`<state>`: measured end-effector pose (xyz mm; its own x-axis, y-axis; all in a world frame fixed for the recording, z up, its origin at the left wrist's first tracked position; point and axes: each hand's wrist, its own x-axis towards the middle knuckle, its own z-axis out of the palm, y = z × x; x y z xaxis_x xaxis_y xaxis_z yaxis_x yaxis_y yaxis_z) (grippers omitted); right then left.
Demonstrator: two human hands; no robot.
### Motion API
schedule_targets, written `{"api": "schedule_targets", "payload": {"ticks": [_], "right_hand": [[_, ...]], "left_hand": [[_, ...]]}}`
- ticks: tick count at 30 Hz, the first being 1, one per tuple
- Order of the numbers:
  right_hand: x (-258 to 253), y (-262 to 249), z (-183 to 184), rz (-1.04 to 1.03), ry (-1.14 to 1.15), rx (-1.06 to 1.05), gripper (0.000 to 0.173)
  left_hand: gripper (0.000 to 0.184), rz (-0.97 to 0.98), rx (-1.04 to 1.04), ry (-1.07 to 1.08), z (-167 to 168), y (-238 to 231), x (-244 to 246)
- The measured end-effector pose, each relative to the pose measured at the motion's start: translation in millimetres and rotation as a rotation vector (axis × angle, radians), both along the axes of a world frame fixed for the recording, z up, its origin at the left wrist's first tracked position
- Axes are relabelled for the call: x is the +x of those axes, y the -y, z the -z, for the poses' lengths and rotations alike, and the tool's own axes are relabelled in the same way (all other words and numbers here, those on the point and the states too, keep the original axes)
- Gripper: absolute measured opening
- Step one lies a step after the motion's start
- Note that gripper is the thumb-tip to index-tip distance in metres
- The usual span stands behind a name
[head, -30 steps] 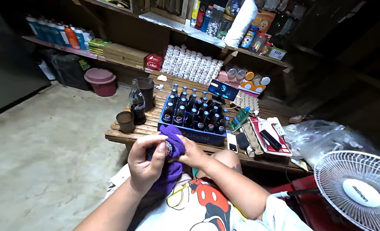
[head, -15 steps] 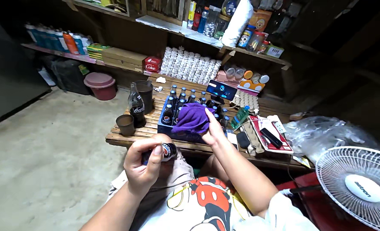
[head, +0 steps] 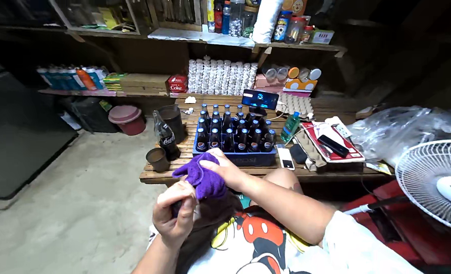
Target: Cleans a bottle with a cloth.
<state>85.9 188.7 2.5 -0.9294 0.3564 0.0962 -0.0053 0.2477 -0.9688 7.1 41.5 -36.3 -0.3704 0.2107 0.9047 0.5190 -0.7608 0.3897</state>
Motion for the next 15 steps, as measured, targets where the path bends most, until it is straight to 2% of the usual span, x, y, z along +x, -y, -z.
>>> {"api": "schedule_targets", "payload": {"ticks": [3, 4, 7, 8, 10, 12, 13, 15], "right_hand": [[-4, -1, -2, 0.027, -0.062, -0.043, 0.065], [-4, 0, -3, 0.04, -0.105, -0.044, 0.065], [1, 3, -1, -0.035, -0.268, 0.037, 0.042], [5, 5, -2, -0.103, -0.269, 0.053, 0.044], [10, 10, 0, -0.236, -0.263, 0.103, 0.064], [12, 12, 7, -0.277, -0.318, 0.237, 0.083], [12, 11, 13, -0.282, -0.368, 0.298, 0.088], [11, 11, 28, -0.264, -0.482, 0.405, 0.086]], "left_hand": [[0.021, -0.032, -0.001, -0.022, -1, 0, -2], [0.02, -0.047, -0.003, -0.026, -1, 0, -3], [0.019, -0.095, 0.001, -0.025, -4, -2, -6], [0.018, -0.106, 0.014, -0.024, -4, -2, -7], [0.018, -0.118, 0.041, -0.024, -4, -4, -8], [0.018, -0.141, 0.042, -0.034, -5, -3, -9], [0.017, -0.145, 0.033, -0.044, -5, -2, -9], [0.016, -0.134, 0.021, -0.067, -5, 0, -12]]}}
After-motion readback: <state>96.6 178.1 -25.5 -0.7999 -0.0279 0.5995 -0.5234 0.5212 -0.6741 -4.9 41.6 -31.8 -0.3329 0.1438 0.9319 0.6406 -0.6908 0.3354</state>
